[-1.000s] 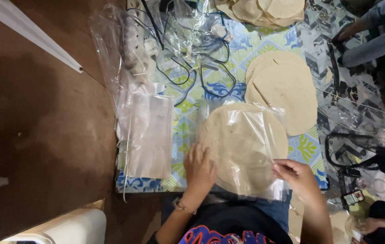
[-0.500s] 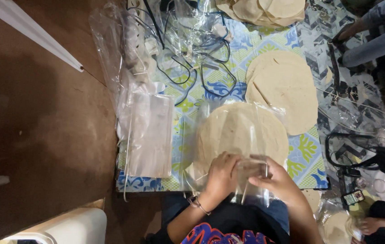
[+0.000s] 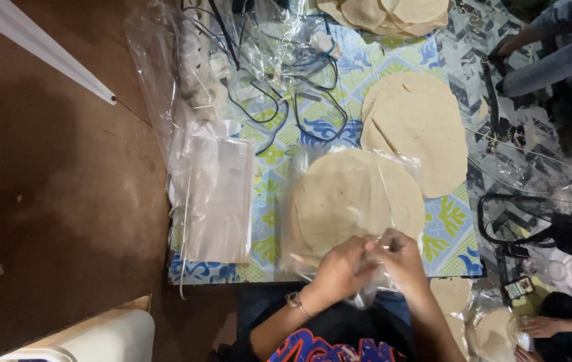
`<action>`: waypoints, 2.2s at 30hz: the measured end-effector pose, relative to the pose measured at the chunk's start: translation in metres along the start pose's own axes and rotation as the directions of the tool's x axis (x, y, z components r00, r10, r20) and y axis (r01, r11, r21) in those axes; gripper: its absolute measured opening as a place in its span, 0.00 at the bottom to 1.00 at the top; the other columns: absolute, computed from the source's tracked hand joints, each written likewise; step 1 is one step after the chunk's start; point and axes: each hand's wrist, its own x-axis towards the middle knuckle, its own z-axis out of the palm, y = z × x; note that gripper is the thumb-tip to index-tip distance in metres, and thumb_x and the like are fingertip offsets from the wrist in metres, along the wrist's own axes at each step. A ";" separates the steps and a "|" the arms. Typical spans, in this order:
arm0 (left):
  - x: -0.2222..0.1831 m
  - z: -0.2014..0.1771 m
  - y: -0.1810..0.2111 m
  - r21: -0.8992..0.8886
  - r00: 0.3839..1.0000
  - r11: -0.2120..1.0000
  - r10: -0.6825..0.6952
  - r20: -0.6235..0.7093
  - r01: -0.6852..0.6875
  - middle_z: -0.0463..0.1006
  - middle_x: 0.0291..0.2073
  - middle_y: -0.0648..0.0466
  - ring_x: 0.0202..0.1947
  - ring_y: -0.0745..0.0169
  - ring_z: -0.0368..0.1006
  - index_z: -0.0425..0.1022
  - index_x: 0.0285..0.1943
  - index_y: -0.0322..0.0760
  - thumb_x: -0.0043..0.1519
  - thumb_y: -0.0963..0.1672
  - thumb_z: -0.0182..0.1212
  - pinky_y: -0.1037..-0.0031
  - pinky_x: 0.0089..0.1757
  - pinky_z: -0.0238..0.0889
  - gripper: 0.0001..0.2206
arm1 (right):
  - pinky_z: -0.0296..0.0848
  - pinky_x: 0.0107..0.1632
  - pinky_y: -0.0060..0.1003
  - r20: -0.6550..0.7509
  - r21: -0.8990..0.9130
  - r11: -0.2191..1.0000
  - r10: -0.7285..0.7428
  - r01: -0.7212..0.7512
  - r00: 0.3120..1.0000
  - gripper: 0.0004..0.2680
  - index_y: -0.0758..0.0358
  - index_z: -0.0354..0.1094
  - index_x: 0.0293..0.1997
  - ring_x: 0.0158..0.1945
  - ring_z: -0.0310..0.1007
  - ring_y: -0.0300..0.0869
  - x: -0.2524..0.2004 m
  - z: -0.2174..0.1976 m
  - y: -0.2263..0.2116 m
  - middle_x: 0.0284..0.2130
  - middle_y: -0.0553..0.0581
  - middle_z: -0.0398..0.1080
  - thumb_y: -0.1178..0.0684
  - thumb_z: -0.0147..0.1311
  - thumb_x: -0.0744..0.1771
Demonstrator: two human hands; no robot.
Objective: The person stacks tortillas into plastic bags by hand and folds the bags to close them.
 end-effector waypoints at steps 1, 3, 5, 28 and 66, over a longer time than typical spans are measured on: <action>-0.005 0.009 -0.014 -0.082 0.988 0.988 -0.119 0.094 0.127 0.77 0.47 0.44 0.48 0.41 0.75 0.72 0.59 0.33 0.57 0.41 0.69 0.60 0.46 0.70 0.21 | 0.58 0.32 0.31 0.061 0.033 0.994 -0.108 0.106 0.992 0.14 0.64 0.65 0.29 0.29 0.59 0.32 0.003 0.003 0.017 0.23 0.46 0.61 0.48 0.69 0.65; -0.008 0.010 -0.038 -0.041 0.992 0.991 -0.126 0.005 0.126 0.78 0.43 0.45 0.43 0.45 0.76 0.74 0.53 0.34 0.58 0.39 0.68 0.63 0.43 0.70 0.14 | 0.61 0.34 0.29 0.082 0.103 0.987 -0.132 0.124 0.988 0.12 0.64 0.68 0.34 0.31 0.59 0.32 0.003 -0.009 0.005 0.25 0.45 0.62 0.49 0.68 0.65; -0.005 -0.005 -0.049 0.001 0.988 0.991 -0.132 -0.083 0.132 0.78 0.39 0.46 0.39 0.49 0.77 0.77 0.46 0.35 0.59 0.37 0.66 0.65 0.40 0.71 0.08 | 0.64 0.36 0.28 0.103 0.174 0.975 -0.154 0.135 0.983 0.10 0.64 0.70 0.38 0.32 0.60 0.31 0.001 -0.021 -0.011 0.28 0.45 0.63 0.50 0.68 0.65; -0.098 -0.243 -0.029 -0.567 0.395 0.824 -0.523 -0.755 0.006 0.72 0.32 0.52 0.32 0.57 0.75 0.77 0.47 0.38 0.74 0.47 0.49 0.65 0.33 0.75 0.12 | 0.57 0.68 0.76 0.307 0.926 0.334 -0.389 -0.177 0.869 0.13 0.59 0.68 0.63 0.76 0.56 0.63 0.051 -0.041 -0.134 0.70 0.63 0.62 0.46 0.43 0.74; 0.027 -0.048 -0.096 -0.109 0.825 0.907 -0.416 -0.383 0.406 0.84 0.33 0.51 0.32 0.67 0.80 0.76 0.49 0.32 0.60 0.44 0.68 0.74 0.35 0.72 0.12 | 0.69 0.34 0.33 -0.168 0.102 0.995 0.034 -0.017 0.985 0.10 0.71 0.71 0.53 0.32 0.73 0.42 0.122 -0.079 -0.044 0.37 0.62 0.76 0.62 0.59 0.67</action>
